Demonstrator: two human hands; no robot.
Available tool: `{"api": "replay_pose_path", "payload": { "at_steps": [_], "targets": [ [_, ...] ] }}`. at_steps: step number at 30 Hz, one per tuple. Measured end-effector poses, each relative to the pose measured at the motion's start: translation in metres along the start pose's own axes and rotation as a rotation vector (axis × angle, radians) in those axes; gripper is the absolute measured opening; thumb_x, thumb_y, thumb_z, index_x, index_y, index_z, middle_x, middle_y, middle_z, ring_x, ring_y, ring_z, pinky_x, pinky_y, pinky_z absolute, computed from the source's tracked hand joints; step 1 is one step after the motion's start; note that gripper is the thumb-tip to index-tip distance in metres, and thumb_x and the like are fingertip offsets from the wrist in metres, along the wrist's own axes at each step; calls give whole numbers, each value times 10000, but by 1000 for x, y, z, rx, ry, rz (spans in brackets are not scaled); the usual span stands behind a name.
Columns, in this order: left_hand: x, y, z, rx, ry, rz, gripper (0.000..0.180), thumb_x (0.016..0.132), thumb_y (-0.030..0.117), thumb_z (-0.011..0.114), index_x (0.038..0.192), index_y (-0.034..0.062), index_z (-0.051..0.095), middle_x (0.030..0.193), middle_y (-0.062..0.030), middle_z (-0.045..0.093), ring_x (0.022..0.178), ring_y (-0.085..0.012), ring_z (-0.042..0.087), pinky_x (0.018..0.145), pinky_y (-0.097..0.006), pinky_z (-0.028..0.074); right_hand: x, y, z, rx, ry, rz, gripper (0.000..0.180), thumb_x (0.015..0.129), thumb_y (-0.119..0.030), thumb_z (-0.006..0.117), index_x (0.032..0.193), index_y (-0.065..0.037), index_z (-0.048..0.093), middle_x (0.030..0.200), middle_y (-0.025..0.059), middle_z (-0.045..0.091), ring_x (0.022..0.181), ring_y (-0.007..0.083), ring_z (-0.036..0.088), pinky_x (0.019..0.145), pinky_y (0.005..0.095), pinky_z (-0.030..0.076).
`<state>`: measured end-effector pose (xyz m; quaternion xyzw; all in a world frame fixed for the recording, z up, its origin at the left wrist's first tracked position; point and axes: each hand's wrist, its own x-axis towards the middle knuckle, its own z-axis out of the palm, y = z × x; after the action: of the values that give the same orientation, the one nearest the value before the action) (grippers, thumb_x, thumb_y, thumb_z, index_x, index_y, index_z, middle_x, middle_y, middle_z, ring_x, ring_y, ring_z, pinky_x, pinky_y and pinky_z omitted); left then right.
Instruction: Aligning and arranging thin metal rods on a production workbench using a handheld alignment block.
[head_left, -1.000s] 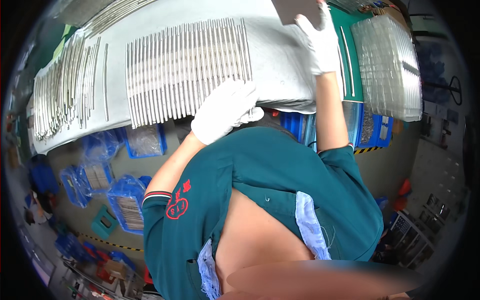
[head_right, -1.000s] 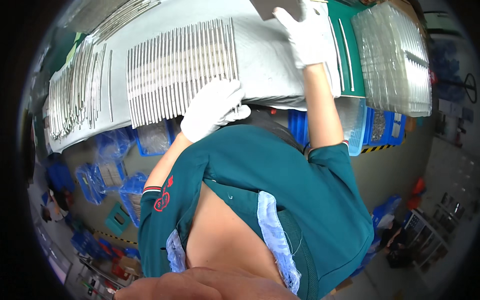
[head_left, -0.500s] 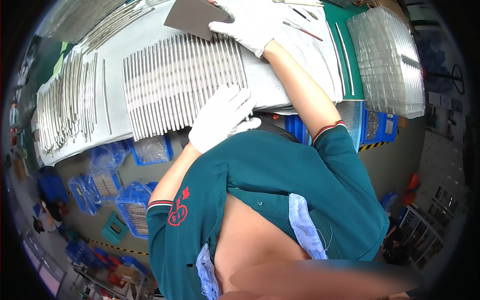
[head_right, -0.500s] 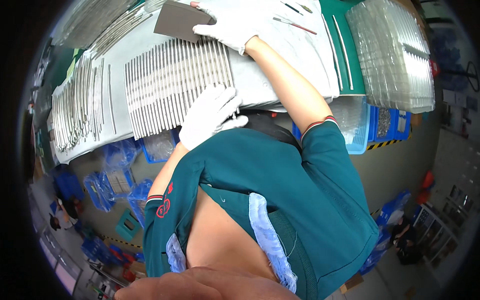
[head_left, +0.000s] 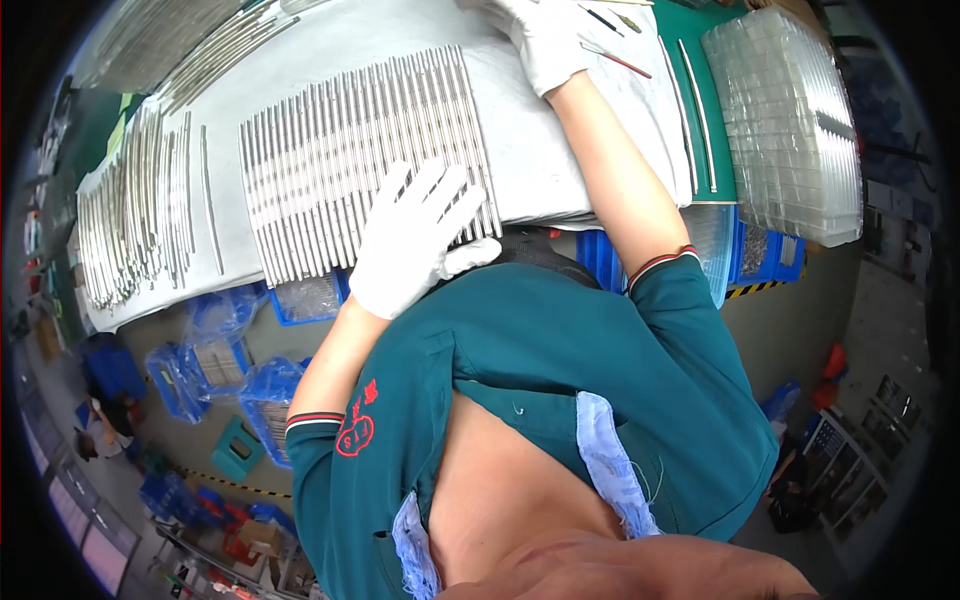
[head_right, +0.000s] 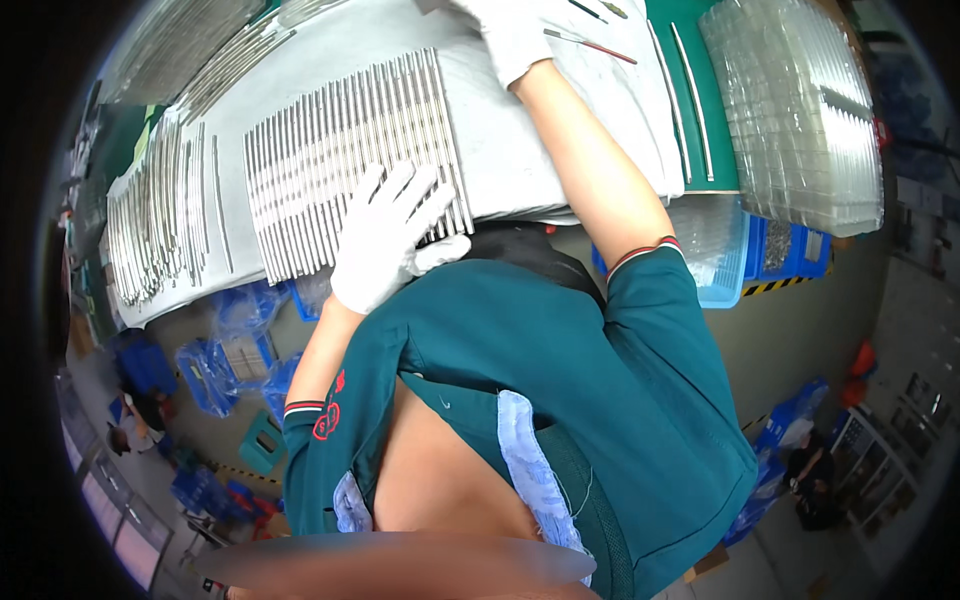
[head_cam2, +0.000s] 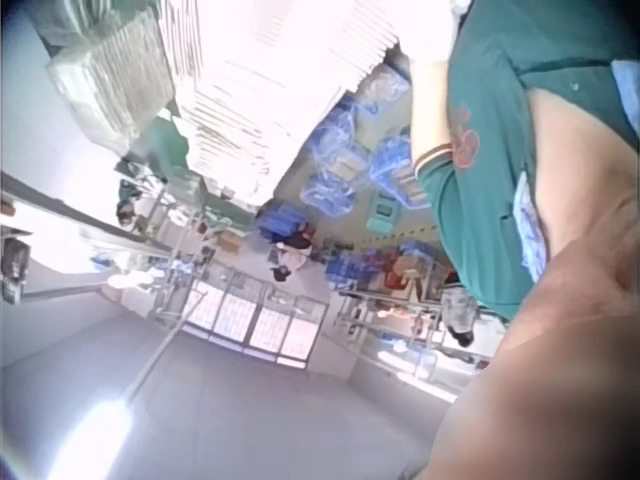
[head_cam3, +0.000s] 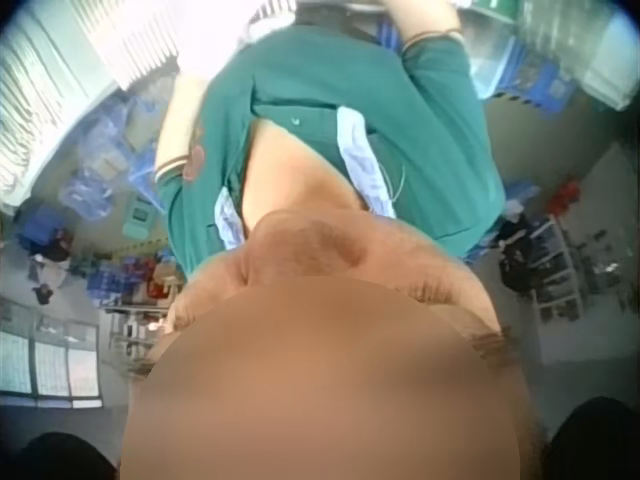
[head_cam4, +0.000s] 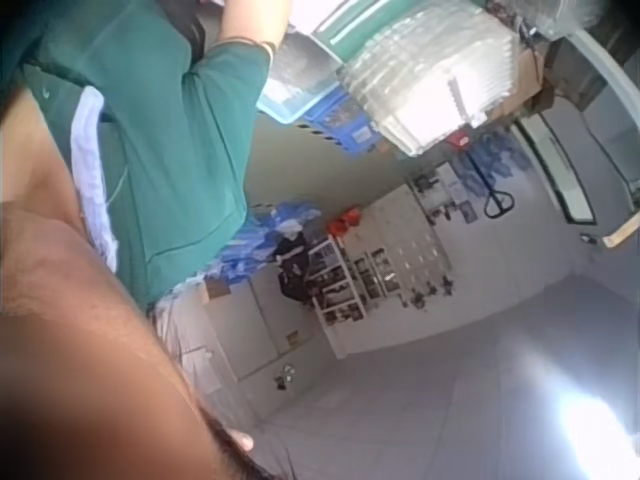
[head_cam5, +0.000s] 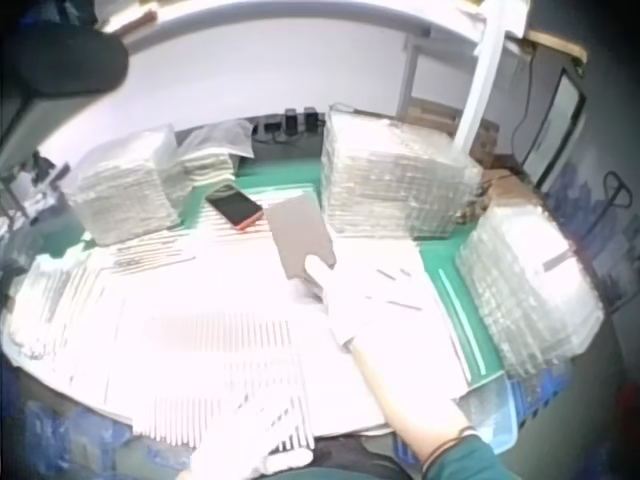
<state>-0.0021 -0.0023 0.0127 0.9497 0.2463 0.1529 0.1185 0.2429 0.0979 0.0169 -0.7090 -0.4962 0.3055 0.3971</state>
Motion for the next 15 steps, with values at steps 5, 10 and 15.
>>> {"api": "replay_pose_path", "payload": {
  "at_steps": [5,10,15],
  "targets": [
    [14,-3,0,14,-117,70,599,777,498,710,1199,76,660,1260,-154,617,1201,-336,553,1089,-520,330,9,10,12,1234,85,-149,647,944,-132,621,1498,-53,297,1277,124,568,1071,223,603,963,364,501],
    [39,2,8,-95,-163,179,606,800,515,673,1243,105,620,1293,-141,591,1206,-318,550,1085,-512,347,1,-3,5,1054,245,72,609,939,-143,630,1472,-43,354,1234,136,597,1054,221,608,949,358,500],
    [54,9,20,-99,-134,267,586,812,535,625,1195,92,636,1292,-127,593,1236,-281,528,1083,-504,347,3,0,6,854,237,70,598,937,-148,633,1463,-39,369,1217,141,604,1045,225,610,946,358,499]
  ]
}}
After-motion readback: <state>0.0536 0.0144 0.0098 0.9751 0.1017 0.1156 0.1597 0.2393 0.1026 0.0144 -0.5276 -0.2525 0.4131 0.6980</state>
